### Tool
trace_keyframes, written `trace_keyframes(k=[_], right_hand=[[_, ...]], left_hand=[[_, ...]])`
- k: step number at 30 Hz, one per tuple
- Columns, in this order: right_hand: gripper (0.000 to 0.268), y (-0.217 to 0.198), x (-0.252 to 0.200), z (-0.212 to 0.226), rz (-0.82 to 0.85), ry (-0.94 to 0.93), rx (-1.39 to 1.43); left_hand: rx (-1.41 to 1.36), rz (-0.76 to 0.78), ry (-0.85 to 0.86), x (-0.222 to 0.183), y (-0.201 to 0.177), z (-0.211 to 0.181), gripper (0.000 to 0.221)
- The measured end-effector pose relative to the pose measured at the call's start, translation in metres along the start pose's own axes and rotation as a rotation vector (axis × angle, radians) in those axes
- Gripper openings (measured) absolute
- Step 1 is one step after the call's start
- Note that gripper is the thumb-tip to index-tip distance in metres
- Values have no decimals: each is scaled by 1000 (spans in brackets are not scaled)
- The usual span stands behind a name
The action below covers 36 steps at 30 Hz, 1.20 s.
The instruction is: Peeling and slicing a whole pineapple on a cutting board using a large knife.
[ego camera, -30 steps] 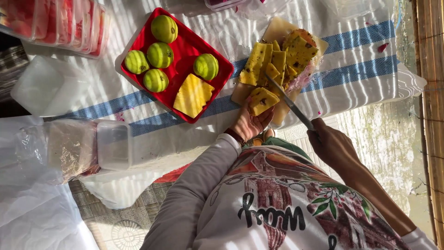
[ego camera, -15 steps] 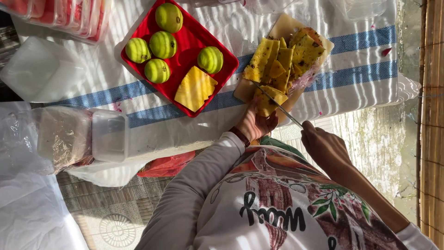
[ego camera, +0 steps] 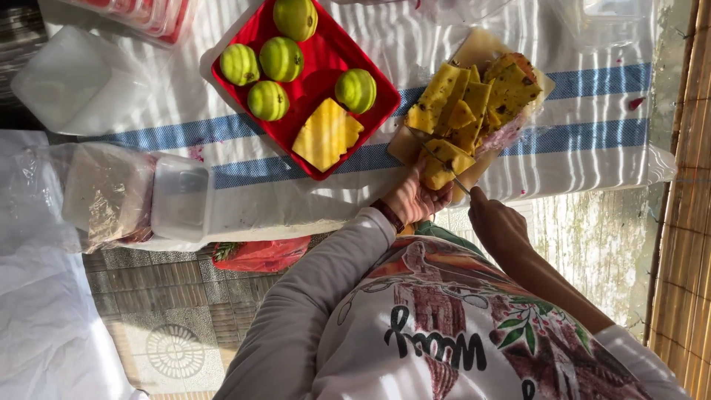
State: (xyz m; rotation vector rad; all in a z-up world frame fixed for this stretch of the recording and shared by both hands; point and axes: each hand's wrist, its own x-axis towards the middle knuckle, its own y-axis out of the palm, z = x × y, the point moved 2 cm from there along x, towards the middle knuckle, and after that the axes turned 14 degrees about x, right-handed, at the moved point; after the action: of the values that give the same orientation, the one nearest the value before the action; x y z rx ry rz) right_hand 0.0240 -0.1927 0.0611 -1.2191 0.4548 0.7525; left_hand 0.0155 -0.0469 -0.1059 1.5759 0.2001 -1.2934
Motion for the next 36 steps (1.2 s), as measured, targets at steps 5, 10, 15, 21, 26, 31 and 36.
trace_keyframes(k=[5,10,15,21,26,31,36], right_hand=[[14,21,29,-7,7,-10,11],[16,41,65,-27,7,-49,68],[22,82,99,-65,25,-74,-31],[31,16,71,-34,82,-64,50],[36,5,74,-43,48,-155,86],[37,-7,66,-47,29,-224,124],[26,-13,55,-53,-4,-279,221]], left_hand=[[-78,-30,10,-7,3,-5,62],[-99,-52,8,-4,3,-3,62],[20,-98,41,-35,20,-9,62],[-17,-145,47,-15,-6,-17,59],[-45,-119,51,-50,15,-26,47],[-94,-8,66,-52,0,-27,39],[-117,46,52,-81,-12,-16,34]])
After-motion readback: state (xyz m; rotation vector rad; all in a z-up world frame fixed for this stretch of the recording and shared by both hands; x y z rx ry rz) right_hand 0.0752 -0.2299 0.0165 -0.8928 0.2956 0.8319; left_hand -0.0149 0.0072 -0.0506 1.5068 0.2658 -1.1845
